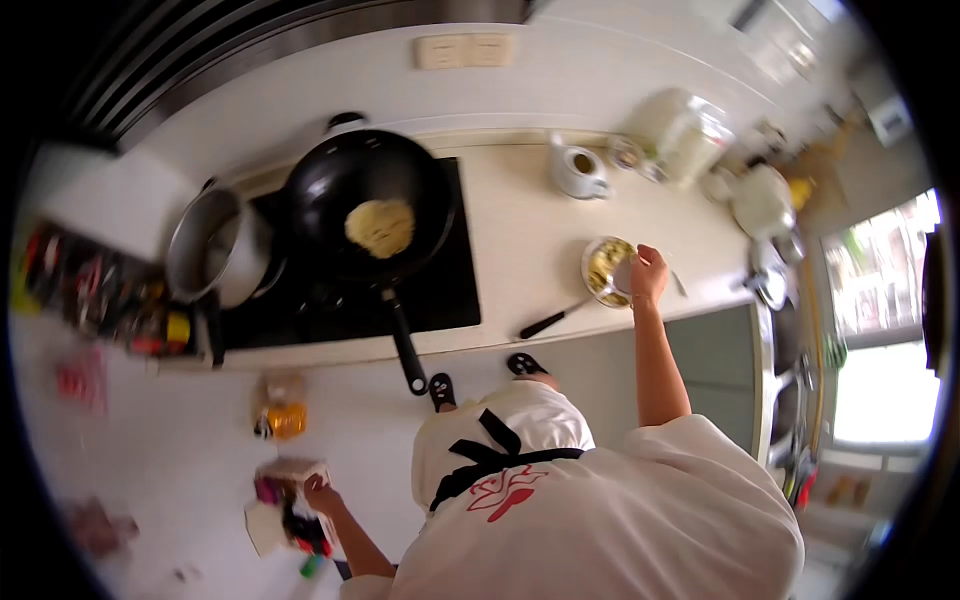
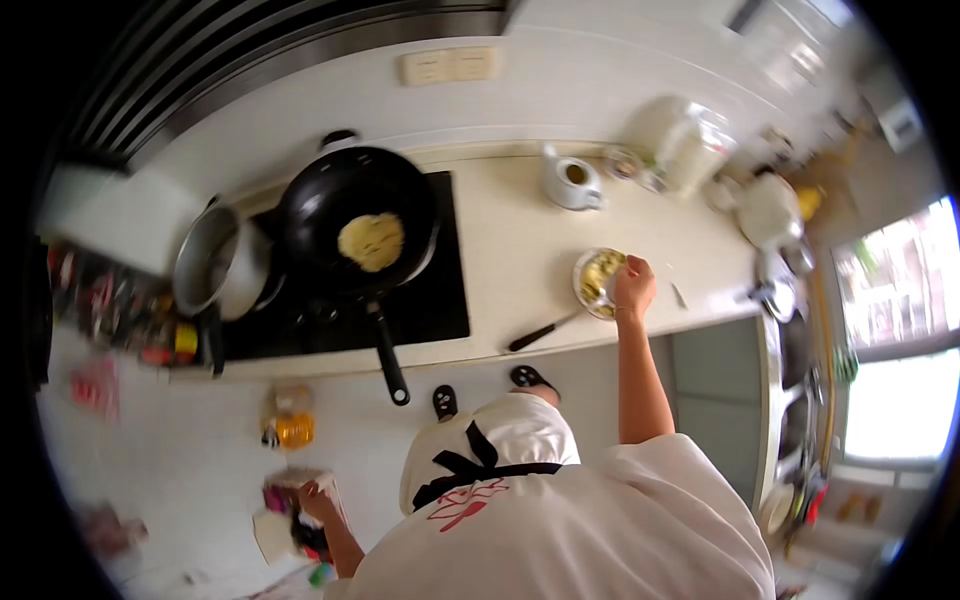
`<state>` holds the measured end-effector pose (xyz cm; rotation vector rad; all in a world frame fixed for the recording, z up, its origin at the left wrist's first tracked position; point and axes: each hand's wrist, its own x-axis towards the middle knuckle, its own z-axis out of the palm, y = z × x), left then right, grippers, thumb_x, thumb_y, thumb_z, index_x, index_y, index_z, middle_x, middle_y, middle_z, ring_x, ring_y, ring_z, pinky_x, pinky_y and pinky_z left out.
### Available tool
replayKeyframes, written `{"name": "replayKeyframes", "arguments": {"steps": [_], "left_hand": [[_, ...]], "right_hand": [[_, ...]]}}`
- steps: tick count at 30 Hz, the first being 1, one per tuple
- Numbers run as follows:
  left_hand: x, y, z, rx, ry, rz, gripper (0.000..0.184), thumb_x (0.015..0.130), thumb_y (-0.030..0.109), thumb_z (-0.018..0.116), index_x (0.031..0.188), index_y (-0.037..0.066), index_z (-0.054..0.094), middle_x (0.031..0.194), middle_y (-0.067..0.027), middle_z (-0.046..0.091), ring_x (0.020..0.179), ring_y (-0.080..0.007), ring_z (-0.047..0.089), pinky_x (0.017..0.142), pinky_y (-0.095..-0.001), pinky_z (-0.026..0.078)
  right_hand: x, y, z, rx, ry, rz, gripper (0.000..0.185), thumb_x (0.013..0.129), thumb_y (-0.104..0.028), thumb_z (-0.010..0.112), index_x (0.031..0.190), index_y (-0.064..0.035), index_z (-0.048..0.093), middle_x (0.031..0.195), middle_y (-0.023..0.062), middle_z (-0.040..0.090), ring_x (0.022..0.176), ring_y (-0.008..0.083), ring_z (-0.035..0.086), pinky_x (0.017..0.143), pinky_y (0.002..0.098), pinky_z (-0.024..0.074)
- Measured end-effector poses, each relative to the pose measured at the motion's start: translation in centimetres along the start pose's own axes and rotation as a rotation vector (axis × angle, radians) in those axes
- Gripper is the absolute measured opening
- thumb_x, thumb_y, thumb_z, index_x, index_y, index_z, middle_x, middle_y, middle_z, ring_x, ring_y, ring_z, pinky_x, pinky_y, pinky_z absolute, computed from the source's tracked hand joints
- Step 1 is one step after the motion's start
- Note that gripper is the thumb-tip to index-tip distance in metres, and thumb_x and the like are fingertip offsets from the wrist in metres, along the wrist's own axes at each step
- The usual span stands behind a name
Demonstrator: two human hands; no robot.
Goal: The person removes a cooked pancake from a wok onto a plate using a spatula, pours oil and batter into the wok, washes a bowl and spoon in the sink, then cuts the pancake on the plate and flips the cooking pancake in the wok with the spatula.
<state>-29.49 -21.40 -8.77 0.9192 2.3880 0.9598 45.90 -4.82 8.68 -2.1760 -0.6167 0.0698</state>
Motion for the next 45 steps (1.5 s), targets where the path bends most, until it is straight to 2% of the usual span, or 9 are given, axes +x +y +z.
{"name": "replayKeyframes", "arguments": {"steps": [4,6,9,13,17,24,32,41,45], "left_hand": [[5.1,3.7,1.1,0.340,-0.049,0.144,0.028,0.066,-0.008,0.061,0.092,0.001,0.063,0.086,-0.0127,0.064,0.081,-0.0259,0.063,0.070,-0.0341,0.051],[6.4,5.3,1.7,0.428,-0.235,0.052,0.037,0.061,0.002,0.073,0.098,0.001,0.064,0.094,-0.0166,0.065,0.090,-0.0307,0.062,0.081,-0.0383,0.050],[7.6,0.9,5.2,0.592,-0.172,0.263,0.044,0.062,0.013,0.076,0.103,0.001,0.064,0.100,-0.0187,0.064,0.098,-0.0320,0.059,0.089,-0.0405,0.046],[8.4,2.4,6.6,0.372,-0.452,0.021,0.048,0.066,0.022,0.076,0.107,0.000,0.064,0.107,-0.0215,0.062,0.104,-0.0317,0.058,0.094,-0.0404,0.044],[8.8,3.1,6.3,0.109,-0.452,-0.133,0.036,0.072,0.015,0.070,0.102,-0.003,0.061,0.104,-0.0196,0.060,0.095,-0.0329,0.060,0.080,-0.0402,0.052],[9.2,-1.9,5.1,-0.136,-0.435,-0.351,0.025,0.078,0.001,0.060,0.102,-0.002,0.054,0.098,-0.0159,0.056,0.079,-0.0305,0.060,0.057,-0.0380,0.060],[6.4,0.1,1.3,-0.359,-0.484,-0.714,0.035,0.081,0.004,0.058,0.114,0.002,0.046,0.098,-0.0169,0.055,0.074,-0.0267,0.059,0.057,-0.0375,0.059],[5.2,-5.6,5.2,-0.138,-0.440,-0.437,0.049,0.083,0.005,0.055,0.126,0.005,0.032,0.106,-0.0178,0.052,0.078,-0.0271,0.061,0.056,-0.0390,0.058],[3.9,-0.1,5.8,-0.376,-0.413,-0.416,0.037,0.084,0.006,0.054,0.117,0.003,0.037,0.102,-0.0177,0.052,0.075,-0.0266,0.061,0.056,-0.0389,0.057]], "right_hand": [[-2.7,6.8,-12.2,0.576,-0.069,0.329,0.023,0.086,-0.014,0.062,0.107,-0.0026,0.065,0.094,0.0075,0.069,0.090,0.0193,0.067,0.075,0.0282,0.0499],[-5.8,13.6,-17.3,0.911,-0.158,0.562,0.029,0.087,-0.019,0.061,0.112,-0.0057,0.063,0.106,0.0111,0.066,0.101,0.0243,0.063,0.086,0.0379,0.0477],[-14.3,17.9,-19.6,-1.032,0.003,0.611,0.027,0.084,-0.018,0.057,0.109,-0.0128,0.065,0.113,0.0146,0.063,0.107,0.0340,0.059,0.094,0.0512,0.0406],[-17.6,22.2,-16.4,-0.502,0.081,0.676,0.029,0.080,-0.016,0.061,0.108,-0.0099,0.063,0.116,0.0138,0.058,0.108,0.0324,0.056,0.089,0.0411,0.0462],[-18.4,13.8,-6.3,-0.384,0.019,0.330,0.019,0.081,-0.014,0.057,0.091,-0.0016,0.067,0.090,0.0200,0.067,0.084,0.0332,0.065,0.076,0.0401,0.0507],[-17.5,1.1,5.9,-0.294,-0.531,0.599,0.052,0.084,-0.048,0.058,0.098,0.0022,0.067,0.100,0.0209,0.067,0.096,0.0360,0.064,0.084,0.0427,0.0510],[-18.0,1.8,9.5,-0.168,-0.573,0.724,0.047,0.077,-0.036,0.064,0.100,0.0043,0.065,0.108,0.0234,0.064,0.102,0.0350,0.062,0.088,0.0382,0.0500],[-18.1,2.1,9.3,-0.116,-0.406,0.831,0.054,0.067,-0.040,0.071,0.089,0.0089,0.066,0.093,0.0224,0.068,0.090,0.0316,0.066,0.080,0.0362,0.0520],[-18.3,5.7,9.6,0.121,-0.299,0.728,0.045,0.068,-0.040,0.066,0.078,0.0039,0.066,0.071,0.0152,0.065,0.062,0.0245,0.063,0.058,0.0334,0.0496]]}}
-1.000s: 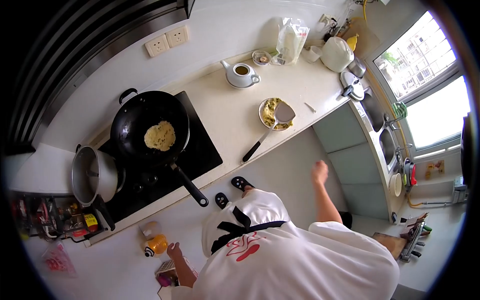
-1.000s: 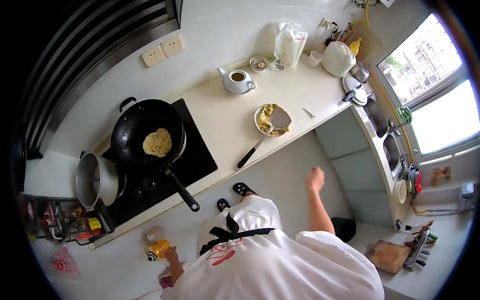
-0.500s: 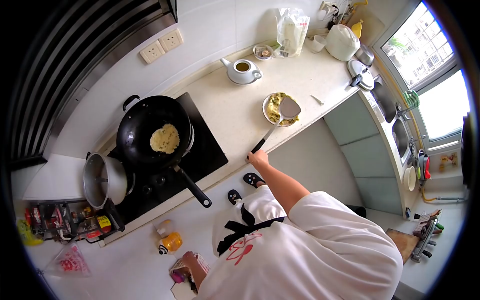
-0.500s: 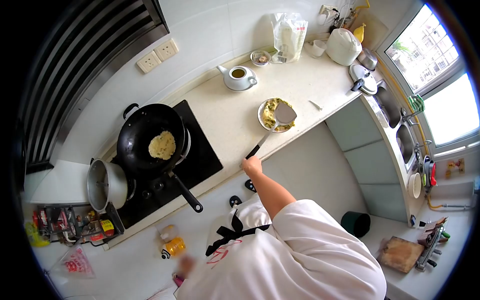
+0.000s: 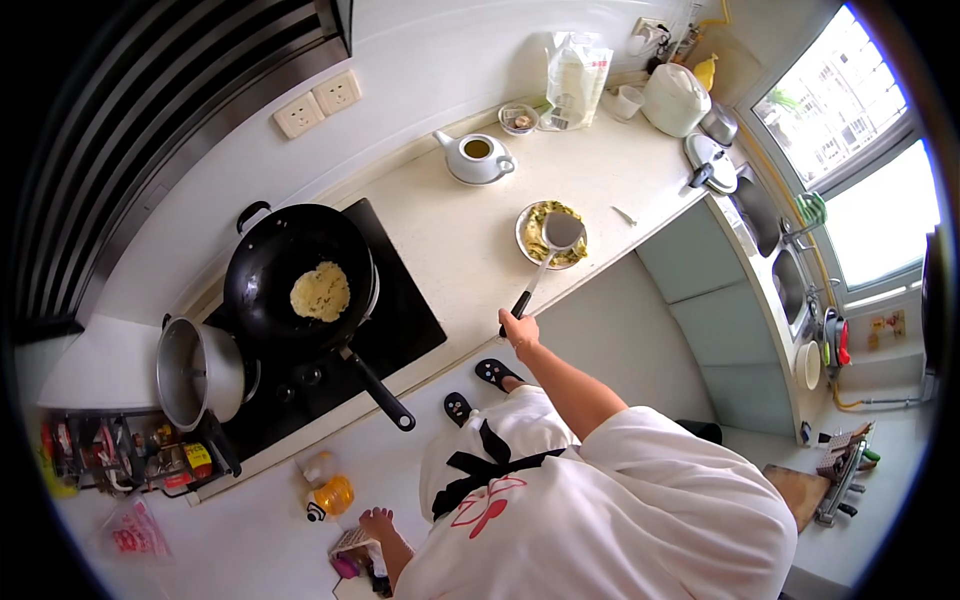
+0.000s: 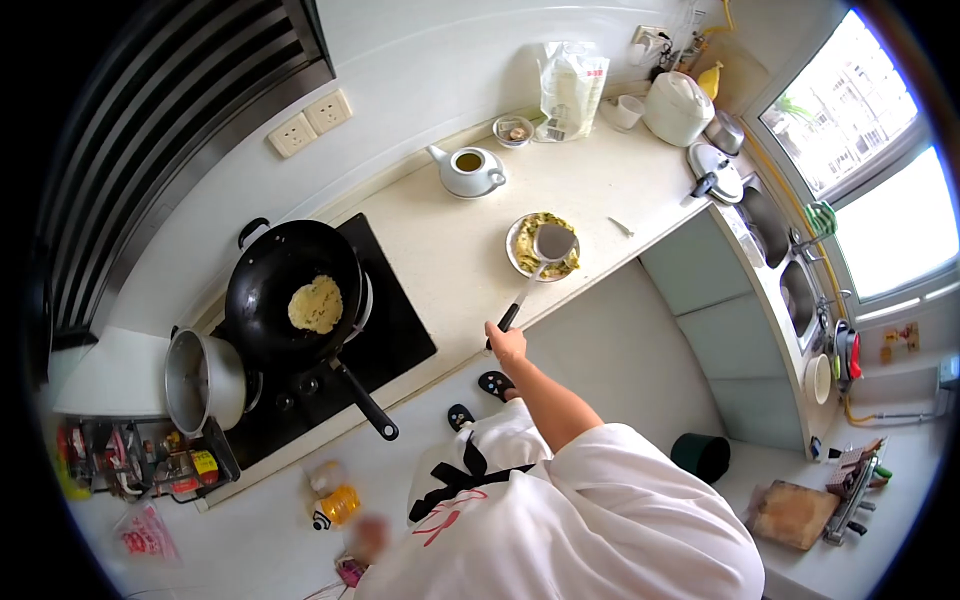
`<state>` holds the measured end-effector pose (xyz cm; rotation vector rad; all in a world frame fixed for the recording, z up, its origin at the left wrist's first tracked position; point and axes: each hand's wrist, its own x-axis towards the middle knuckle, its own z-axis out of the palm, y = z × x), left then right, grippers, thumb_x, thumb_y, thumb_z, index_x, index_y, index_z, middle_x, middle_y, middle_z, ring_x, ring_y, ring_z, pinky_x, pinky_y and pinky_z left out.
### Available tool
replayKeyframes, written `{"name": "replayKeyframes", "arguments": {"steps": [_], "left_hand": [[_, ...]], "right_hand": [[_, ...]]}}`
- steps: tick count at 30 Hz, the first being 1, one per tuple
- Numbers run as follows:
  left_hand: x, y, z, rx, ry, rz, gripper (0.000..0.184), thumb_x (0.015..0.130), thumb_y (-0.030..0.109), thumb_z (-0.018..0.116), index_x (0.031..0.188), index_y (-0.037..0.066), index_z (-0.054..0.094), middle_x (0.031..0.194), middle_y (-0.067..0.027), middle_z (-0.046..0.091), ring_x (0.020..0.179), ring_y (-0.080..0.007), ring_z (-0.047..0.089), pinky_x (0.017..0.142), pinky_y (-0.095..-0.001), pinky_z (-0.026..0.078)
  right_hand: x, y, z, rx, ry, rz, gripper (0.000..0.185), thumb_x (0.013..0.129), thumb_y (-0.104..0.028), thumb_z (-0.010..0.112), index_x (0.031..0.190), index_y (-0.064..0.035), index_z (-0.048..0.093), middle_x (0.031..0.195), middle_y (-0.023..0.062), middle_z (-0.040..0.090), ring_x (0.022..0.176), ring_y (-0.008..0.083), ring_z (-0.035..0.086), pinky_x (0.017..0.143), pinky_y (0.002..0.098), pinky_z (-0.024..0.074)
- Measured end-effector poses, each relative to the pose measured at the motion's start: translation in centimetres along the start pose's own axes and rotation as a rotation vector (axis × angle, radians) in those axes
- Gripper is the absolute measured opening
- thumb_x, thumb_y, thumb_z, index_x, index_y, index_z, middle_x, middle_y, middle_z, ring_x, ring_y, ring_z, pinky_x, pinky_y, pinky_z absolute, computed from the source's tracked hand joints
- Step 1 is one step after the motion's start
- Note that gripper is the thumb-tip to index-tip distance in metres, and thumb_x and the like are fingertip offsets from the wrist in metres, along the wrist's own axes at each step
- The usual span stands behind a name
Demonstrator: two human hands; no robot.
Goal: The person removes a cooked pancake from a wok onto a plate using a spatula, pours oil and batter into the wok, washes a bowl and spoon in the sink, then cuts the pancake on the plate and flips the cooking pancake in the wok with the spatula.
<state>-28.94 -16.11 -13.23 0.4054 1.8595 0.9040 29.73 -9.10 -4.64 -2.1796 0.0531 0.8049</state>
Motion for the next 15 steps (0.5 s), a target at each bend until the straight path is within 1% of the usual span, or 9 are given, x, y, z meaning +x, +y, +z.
{"name": "replayKeyframes", "arguments": {"steps": [2,3,4,6,8,10,12,13,15], "left_hand": [[-0.6,1.7,1.8,0.062,0.008,0.059,0.026,0.085,0.012,0.054,0.106,0.002,0.041,0.093,-0.0158,0.053,0.070,-0.0245,0.060,0.054,-0.0370,0.055],[-0.8,2.4,2.6,0.102,0.006,0.094,0.022,0.086,0.014,0.054,0.100,0.001,0.043,0.088,-0.0149,0.053,0.068,-0.0234,0.059,0.054,-0.0361,0.054],[-1.1,3.4,3.9,0.142,0.002,0.130,0.021,0.087,0.017,0.054,0.094,0.001,0.044,0.083,-0.0139,0.054,0.065,-0.0223,0.059,0.053,-0.0352,0.053],[-2.0,5.4,6.1,0.218,-0.007,0.214,0.024,0.088,0.022,0.055,0.083,0.000,0.048,0.074,-0.0120,0.054,0.060,-0.0202,0.057,0.052,-0.0333,0.051],[-3.1,7.7,8.7,0.293,-0.024,0.307,0.034,0.090,0.027,0.055,0.072,-0.001,0.051,0.064,-0.0101,0.055,0.055,-0.0181,0.056,0.051,-0.0314,0.050],[-4.9,10.7,11.5,0.365,-0.053,0.375,0.046,0.091,0.032,0.055,0.061,-0.002,0.055,0.055,-0.0082,0.056,0.049,-0.0160,0.055,0.050,-0.0296,0.048],[-7.2,14.4,14.2,0.460,-0.086,0.395,0.047,0.093,0.032,0.053,0.060,-0.001,0.055,0.053,-0.0080,0.055,0.047,-0.0150,0.052,0.048,-0.0288,0.044],[-7.9,15.6,15.4,0.508,-0.102,0.407,0.047,0.094,0.032,0.053,0.059,-0.001,0.056,0.053,-0.0079,0.055,0.046,-0.0145,0.051,0.047,-0.0284,0.043],[-8.7,17.0,17.3,0.502,-0.122,0.500,0.046,0.094,0.033,0.051,0.064,0.000,0.058,0.056,-0.0063,0.057,0.047,-0.0139,0.049,0.047,-0.0278,0.042]], "right_hand": [[1.0,0.7,-1.8,0.142,-0.072,-0.053,0.040,0.071,-0.039,0.064,0.073,0.0010,0.064,0.061,0.0106,0.061,0.049,0.0194,0.057,0.046,0.0310,0.0446],[-0.1,0.0,-3.1,0.330,-0.043,-0.092,0.032,0.074,-0.034,0.062,0.066,-0.0028,0.059,0.053,0.0049,0.054,0.040,0.0127,0.046,0.038,0.0268,0.0347],[-1.9,-1.6,-5.5,0.484,-0.097,-0.092,0.028,0.078,-0.027,0.058,0.062,-0.0038,0.055,0.053,0.0051,0.054,0.041,0.0121,0.046,0.038,0.0258,0.0328],[-3.0,-2.1,-9.5,0.515,-0.172,-0.128,0.026,0.079,-0.022,0.055,0.060,-0.0044,0.053,0.053,0.0045,0.053,0.042,0.0112,0.046,0.038,0.0253,0.0320],[-4.8,-2.5,-12.5,0.417,-0.104,-0.190,0.025,0.080,-0.021,0.055,0.061,-0.0039,0.054,0.054,0.0045,0.054,0.043,0.0107,0.047,0.040,0.0246,0.0345],[-5.3,-1.6,-15.0,0.184,0.040,-0.257,0.023,0.079,-0.019,0.056,0.062,-0.0029,0.054,0.054,0.0040,0.055,0.046,0.0111,0.051,0.043,0.0259,0.0400],[-7.0,-2.5,-17.0,0.116,0.158,-0.340,0.014,0.080,-0.011,0.053,0.070,-0.0009,0.054,0.060,0.0052,0.056,0.047,0.0118,0.054,0.041,0.0262,0.0404],[-7.0,-2.5,-17.6,0.222,0.160,-0.337,0.010,0.080,-0.009,0.051,0.074,-0.0006,0.054,0.062,0.0056,0.056,0.047,0.0120,0.054,0.040,0.0262,0.0399],[-6.9,-2.4,-18.9,0.437,0.162,-0.329,0.007,0.080,-0.003,0.047,0.082,-0.0002,0.053,0.067,0.0064,0.056,0.046,0.0125,0.053,0.037,0.0261,0.0389]]}}
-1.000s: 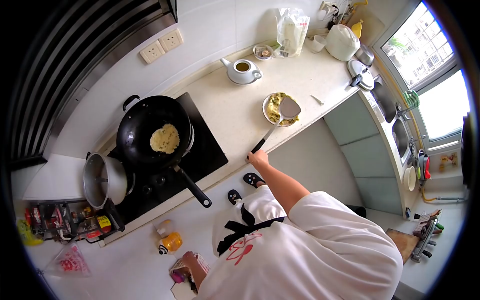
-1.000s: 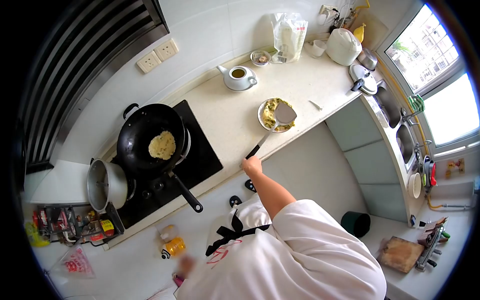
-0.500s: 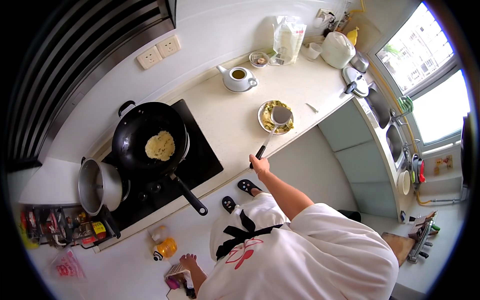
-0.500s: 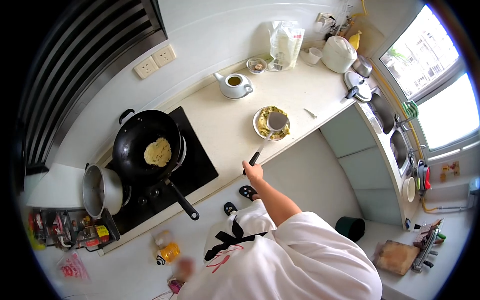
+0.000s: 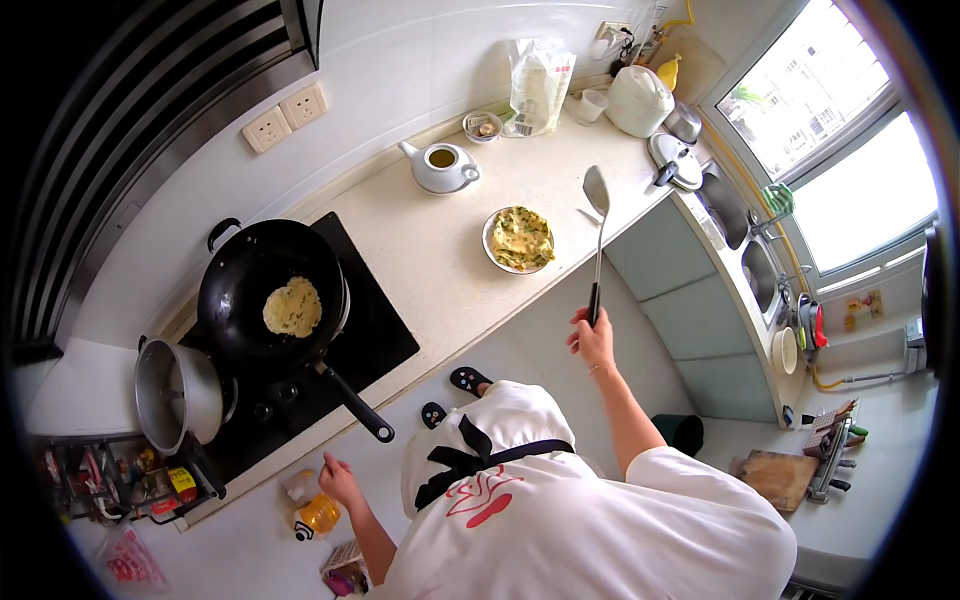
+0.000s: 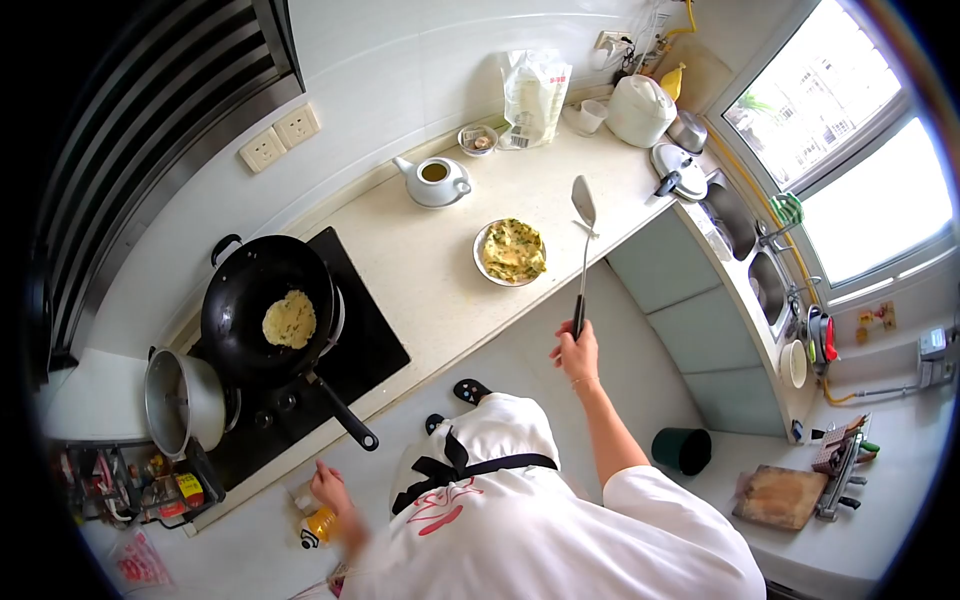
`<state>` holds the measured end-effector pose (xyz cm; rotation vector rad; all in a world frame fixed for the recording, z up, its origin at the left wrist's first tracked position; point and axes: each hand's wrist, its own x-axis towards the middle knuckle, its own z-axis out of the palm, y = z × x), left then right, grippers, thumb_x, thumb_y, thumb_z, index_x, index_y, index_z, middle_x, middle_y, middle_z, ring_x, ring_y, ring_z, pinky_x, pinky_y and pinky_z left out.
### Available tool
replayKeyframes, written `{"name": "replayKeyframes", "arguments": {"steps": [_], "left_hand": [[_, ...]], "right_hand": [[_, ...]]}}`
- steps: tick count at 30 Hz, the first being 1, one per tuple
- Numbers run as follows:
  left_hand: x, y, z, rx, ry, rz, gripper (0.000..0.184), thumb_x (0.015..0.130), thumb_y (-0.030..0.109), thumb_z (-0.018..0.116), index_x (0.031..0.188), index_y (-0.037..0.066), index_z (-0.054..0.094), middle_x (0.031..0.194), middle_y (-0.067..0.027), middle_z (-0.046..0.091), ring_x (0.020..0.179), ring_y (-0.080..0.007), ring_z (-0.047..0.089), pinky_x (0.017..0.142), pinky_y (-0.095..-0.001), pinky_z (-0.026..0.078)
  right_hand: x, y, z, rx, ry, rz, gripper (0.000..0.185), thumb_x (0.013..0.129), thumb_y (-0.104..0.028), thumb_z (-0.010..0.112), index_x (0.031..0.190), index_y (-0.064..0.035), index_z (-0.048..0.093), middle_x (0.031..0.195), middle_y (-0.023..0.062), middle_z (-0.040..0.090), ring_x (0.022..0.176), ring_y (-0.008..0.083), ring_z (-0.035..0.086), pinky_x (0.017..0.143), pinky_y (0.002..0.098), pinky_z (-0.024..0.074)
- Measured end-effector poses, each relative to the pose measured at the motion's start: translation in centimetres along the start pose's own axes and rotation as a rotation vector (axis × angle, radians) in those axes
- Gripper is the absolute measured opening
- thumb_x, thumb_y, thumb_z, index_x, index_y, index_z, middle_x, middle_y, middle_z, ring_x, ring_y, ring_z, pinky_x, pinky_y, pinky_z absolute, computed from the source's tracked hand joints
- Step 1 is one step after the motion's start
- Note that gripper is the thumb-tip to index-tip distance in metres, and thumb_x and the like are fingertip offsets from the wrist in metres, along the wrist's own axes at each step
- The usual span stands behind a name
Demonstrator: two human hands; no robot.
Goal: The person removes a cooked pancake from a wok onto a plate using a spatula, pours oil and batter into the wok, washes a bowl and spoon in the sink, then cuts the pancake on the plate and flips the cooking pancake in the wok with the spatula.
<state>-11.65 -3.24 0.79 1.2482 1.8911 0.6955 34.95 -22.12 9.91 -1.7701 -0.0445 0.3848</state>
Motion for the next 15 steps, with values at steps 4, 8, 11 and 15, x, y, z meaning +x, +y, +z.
{"name": "replayKeyframes", "arguments": {"steps": [4,8,11,15], "left_hand": [[1.0,1.9,1.9,-0.151,0.006,0.097,0.043,0.095,0.037,0.050,0.073,0.001,0.061,0.066,-0.0041,0.062,0.050,-0.0126,0.048,0.047,-0.0274,0.040],[1.8,3.2,1.4,-0.210,-0.304,-0.037,0.041,0.096,0.039,0.048,0.083,0.002,0.063,0.076,-0.0043,0.063,0.059,-0.0131,0.055,0.052,-0.0250,0.045],[1.7,5.6,1.7,-0.382,-0.491,-0.250,0.040,0.095,0.040,0.048,0.090,0.003,0.062,0.080,-0.0056,0.063,0.063,-0.0158,0.060,0.058,-0.0250,0.049],[-1.7,11.0,3.2,-0.616,-0.717,-0.297,0.036,0.092,0.038,0.055,0.097,0.003,0.060,0.085,-0.0080,0.062,0.071,-0.0203,0.065,0.059,-0.0285,0.052]], "right_hand": [[1.5,0.9,-1.9,-0.046,0.038,-0.044,0.007,0.078,0.001,0.044,0.082,-0.0014,0.048,0.067,0.0049,0.051,0.041,0.0117,0.047,0.033,0.0267,0.0339],[1.7,3.2,-2.5,-0.078,0.055,-0.084,0.002,0.077,-0.003,0.047,0.079,-0.0031,0.048,0.062,0.0030,0.048,0.039,0.0100,0.043,0.033,0.0261,0.0307],[1.0,2.3,-3.5,0.129,-0.044,0.191,0.016,0.083,-0.018,0.053,0.074,-0.0066,0.048,0.054,-0.0007,0.043,0.038,0.0080,0.039,0.033,0.0246,0.0275],[1.3,3.8,-2.4,-0.131,-0.017,0.089,0.053,0.088,-0.059,0.054,0.063,-0.0129,0.046,0.047,-0.0069,0.035,0.037,0.0054,0.034,0.034,0.0218,0.0234]]}}
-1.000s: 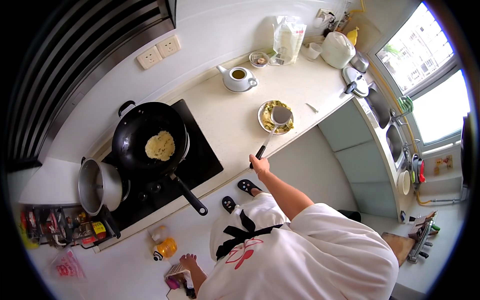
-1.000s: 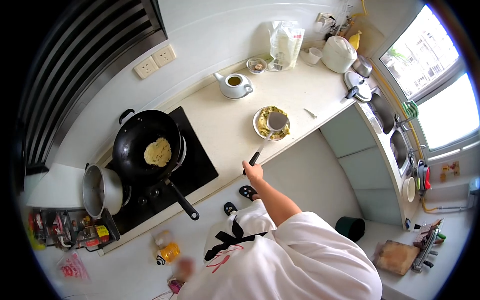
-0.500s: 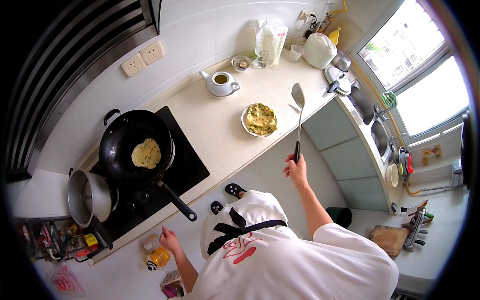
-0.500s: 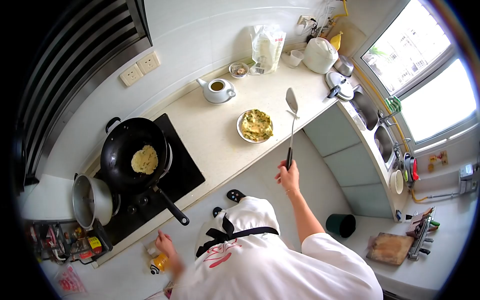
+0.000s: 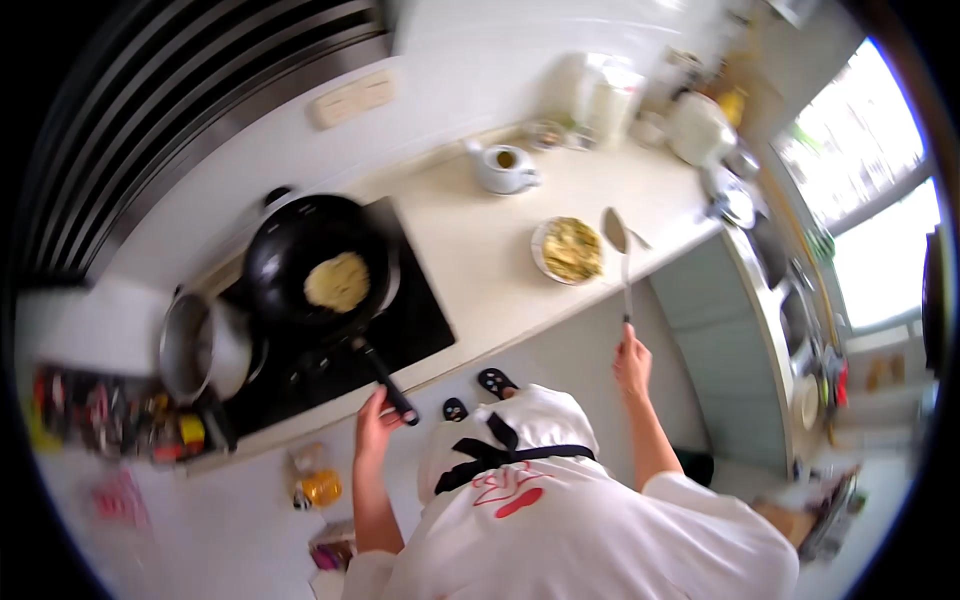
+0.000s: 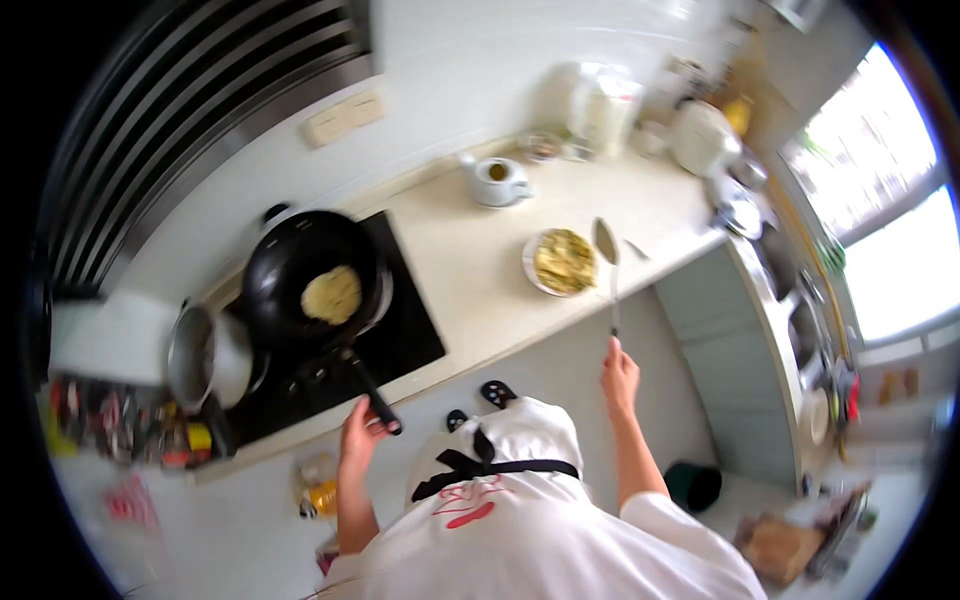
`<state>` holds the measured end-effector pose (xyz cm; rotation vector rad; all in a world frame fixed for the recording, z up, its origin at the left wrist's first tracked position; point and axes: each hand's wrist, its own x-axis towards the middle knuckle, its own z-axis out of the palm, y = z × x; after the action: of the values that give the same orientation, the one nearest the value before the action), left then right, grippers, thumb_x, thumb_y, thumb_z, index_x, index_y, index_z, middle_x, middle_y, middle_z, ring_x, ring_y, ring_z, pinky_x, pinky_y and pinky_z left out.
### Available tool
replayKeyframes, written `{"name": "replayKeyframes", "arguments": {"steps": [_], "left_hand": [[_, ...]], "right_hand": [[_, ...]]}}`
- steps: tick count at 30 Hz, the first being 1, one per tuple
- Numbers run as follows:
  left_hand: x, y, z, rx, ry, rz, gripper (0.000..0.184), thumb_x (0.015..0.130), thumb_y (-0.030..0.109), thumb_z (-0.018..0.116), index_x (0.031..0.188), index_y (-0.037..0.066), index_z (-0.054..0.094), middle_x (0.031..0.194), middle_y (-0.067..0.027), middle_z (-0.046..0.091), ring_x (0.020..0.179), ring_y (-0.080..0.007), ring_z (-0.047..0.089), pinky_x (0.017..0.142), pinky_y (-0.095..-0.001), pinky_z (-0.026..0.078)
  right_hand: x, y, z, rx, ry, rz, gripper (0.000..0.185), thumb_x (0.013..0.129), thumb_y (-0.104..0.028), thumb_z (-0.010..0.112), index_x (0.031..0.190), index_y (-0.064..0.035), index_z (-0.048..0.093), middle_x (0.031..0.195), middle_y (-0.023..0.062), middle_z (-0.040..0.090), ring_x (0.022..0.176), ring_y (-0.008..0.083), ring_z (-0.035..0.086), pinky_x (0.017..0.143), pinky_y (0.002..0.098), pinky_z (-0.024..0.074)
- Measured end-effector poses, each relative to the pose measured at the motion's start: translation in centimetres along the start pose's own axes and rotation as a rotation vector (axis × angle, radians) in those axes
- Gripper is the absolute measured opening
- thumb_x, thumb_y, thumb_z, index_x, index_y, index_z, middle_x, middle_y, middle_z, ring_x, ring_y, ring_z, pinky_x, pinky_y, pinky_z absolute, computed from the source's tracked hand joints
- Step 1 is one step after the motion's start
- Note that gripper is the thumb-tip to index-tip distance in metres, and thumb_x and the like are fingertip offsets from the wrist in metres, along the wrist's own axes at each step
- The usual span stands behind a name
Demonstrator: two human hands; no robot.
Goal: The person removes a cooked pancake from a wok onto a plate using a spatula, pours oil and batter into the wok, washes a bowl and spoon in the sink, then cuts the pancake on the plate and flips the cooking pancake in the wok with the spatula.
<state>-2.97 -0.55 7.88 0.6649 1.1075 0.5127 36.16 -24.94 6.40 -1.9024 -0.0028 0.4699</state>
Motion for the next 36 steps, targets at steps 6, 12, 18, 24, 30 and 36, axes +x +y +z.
{"name": "replayKeyframes", "arguments": {"steps": [6,12,18,24,30,36], "left_hand": [[2.4,-1.8,2.9,-0.269,0.081,0.004,0.023,0.087,0.026,0.064,0.081,0.005,0.057,0.066,-0.0048,0.056,0.060,-0.0164,0.058,0.049,-0.0275,0.045],[0.8,1.4,5.5,-0.176,0.225,-0.138,0.040,0.082,0.039,0.070,0.067,0.013,0.043,0.052,0.0045,0.041,0.042,-0.0091,0.039,0.041,-0.0265,0.034],[-1.4,4.8,4.7,-0.131,0.181,-0.202,0.045,0.080,0.047,0.071,0.066,0.015,0.042,0.050,0.0065,0.036,0.041,-0.0077,0.036,0.043,-0.0243,0.031],[-2.1,6.5,4.3,-0.214,0.119,-0.191,0.042,0.082,0.044,0.070,0.068,0.015,0.043,0.051,0.0067,0.038,0.042,-0.0062,0.036,0.041,-0.0233,0.030],[-1.9,5.7,4.7,-0.233,0.080,-0.199,0.044,0.082,0.048,0.069,0.066,0.017,0.041,0.051,0.0082,0.034,0.043,-0.0056,0.034,0.044,-0.0225,0.029],[-2.2,6.2,5.0,-0.205,0.087,-0.225,0.044,0.082,0.048,0.069,0.065,0.018,0.041,0.051,0.0080,0.035,0.043,-0.0057,0.034,0.044,-0.0227,0.029]], "right_hand": [[1.1,-2.3,3.9,-0.016,-0.247,-0.250,0.043,0.095,-0.036,0.055,0.063,-0.0090,0.048,0.053,-0.0060,0.039,0.040,0.0026,0.034,0.036,0.0194,0.0231],[-0.1,-6.2,6.4,-0.311,-0.315,-0.434,0.048,0.093,-0.040,0.057,0.063,-0.0035,0.051,0.052,-0.0008,0.043,0.047,0.0065,0.040,0.044,0.0252,0.0312],[-0.1,-6.2,7.3,-0.212,-0.386,-0.416,0.048,0.093,-0.041,0.057,0.063,-0.0038,0.049,0.052,-0.0020,0.042,0.046,0.0058,0.038,0.043,0.0240,0.0295],[-0.5,-6.5,7.6,-0.054,-0.409,-0.186,0.047,0.093,-0.042,0.057,0.064,-0.0069,0.047,0.053,-0.0050,0.038,0.043,0.0033,0.034,0.038,0.0207,0.0238],[-0.4,-6.3,7.3,-0.011,-0.422,-0.132,0.047,0.093,-0.041,0.058,0.062,-0.0089,0.044,0.053,-0.0054,0.037,0.040,0.0033,0.032,0.036,0.0210,0.0224],[-0.2,-6.0,7.5,-0.003,-0.429,-0.113,0.046,0.092,-0.040,0.059,0.062,-0.0093,0.044,0.053,-0.0058,0.036,0.041,0.0025,0.031,0.036,0.0207,0.0224]]}}
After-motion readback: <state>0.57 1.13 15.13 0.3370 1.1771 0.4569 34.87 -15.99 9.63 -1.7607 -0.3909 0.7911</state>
